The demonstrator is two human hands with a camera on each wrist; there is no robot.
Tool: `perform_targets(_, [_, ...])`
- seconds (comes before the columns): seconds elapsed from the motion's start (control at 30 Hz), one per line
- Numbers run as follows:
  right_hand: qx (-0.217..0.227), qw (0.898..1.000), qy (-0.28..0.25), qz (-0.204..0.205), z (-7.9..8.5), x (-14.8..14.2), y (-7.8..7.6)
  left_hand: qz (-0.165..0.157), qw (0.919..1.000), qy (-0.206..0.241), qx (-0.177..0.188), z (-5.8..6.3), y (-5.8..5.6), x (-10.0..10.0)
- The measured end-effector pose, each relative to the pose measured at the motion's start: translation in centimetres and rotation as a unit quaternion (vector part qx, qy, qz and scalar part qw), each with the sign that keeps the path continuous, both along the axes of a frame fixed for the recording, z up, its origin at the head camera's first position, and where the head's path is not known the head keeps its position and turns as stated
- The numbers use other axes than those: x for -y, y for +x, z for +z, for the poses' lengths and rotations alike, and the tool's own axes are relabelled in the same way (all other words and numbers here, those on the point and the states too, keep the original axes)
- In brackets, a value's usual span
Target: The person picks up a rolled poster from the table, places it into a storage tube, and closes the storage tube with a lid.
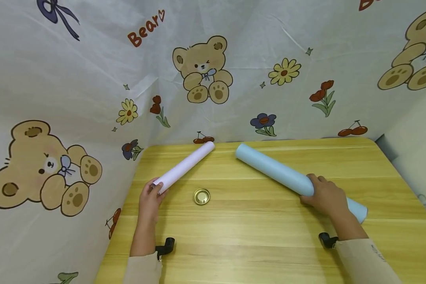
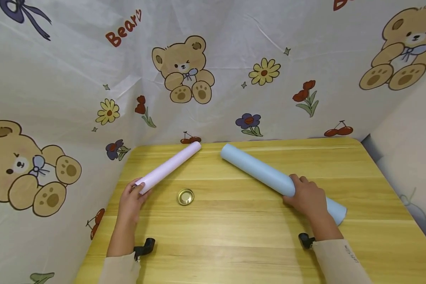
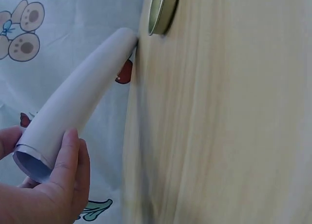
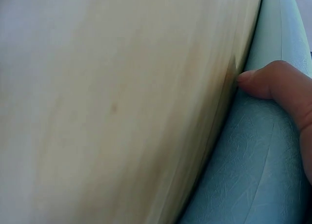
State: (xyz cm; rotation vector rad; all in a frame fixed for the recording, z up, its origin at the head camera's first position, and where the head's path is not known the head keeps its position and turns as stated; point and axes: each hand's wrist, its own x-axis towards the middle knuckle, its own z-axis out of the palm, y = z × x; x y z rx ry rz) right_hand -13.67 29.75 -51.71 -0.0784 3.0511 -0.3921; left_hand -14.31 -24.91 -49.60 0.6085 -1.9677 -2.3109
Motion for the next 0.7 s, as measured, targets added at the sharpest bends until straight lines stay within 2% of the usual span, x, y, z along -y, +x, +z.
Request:
perform_targets(0.1, [0.008,1.0,0.001,0.002,0.0,-0.1,-0.1,0.012,0.9996,0.023,0.005,0.2,-0.2,0.1])
perform_targets(0.2, [0.01,1.0,0.004,0.002,-0.1,-0.2,-0.2,0.02,0.9985,0.051,0.01,1.1,0.0,0.2])
perform_targets(0.33, [0.005,1.0,0.005,0.002,-0.2,-0.2,-0.2,0.032,0.9968,0.073,0.005,1.3,0.0,0.4])
perform_targets(0.43, [0.003,1.0,0.004,0.003,-0.1,-0.3,-0.2,0.043,0.9957,0.082,-0.004,0.9,-0.1,0.7])
perform_targets(0.7, [0.007,1.0,-0.001,0.014,-0.2,-0.6,-0.2,0.057,0.9909,0.121,-0.008,1.2,0.2,1.3])
